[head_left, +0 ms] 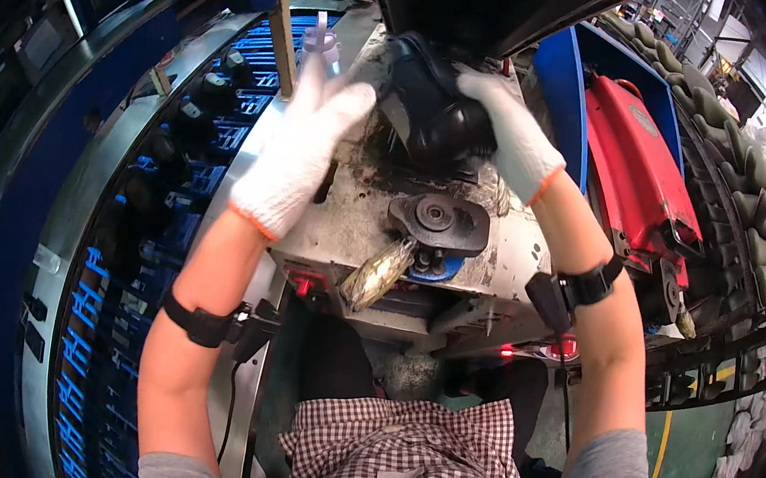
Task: Using a pneumatic sole-pressing machine to attach soles to shoe uppers.
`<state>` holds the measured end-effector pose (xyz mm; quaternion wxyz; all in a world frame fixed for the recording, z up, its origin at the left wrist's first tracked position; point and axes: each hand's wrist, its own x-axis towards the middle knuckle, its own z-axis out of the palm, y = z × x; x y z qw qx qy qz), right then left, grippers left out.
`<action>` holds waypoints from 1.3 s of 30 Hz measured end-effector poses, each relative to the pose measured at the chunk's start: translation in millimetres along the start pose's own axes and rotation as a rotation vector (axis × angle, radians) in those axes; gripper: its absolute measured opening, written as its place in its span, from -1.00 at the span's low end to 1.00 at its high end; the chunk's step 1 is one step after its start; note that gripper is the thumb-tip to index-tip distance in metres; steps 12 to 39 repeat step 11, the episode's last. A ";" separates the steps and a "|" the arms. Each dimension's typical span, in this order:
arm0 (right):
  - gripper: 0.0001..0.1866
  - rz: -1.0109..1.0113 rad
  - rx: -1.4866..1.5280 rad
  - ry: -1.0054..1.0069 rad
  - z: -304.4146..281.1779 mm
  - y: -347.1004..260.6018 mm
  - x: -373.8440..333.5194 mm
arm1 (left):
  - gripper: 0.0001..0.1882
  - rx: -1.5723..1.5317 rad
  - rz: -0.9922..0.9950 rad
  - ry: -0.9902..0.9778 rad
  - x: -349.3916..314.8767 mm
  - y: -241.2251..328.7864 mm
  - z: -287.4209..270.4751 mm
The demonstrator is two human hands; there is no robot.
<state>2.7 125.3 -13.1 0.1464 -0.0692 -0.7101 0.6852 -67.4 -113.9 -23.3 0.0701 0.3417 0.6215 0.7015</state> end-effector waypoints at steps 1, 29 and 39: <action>-0.30 -0.003 0.000 0.002 -5.8 11.7 19.6 | 0.01 -0.001 0.085 -0.060 8.6 6.9 -9.6; -0.11 0.166 -1.331 -0.017 10.8 33.3 82.1 | -0.11 0.198 0.630 0.051 39.2 95.4 10.1; -0.11 0.166 -1.331 -0.017 10.8 33.3 82.1 | -0.11 0.198 0.630 0.051 39.2 95.4 10.1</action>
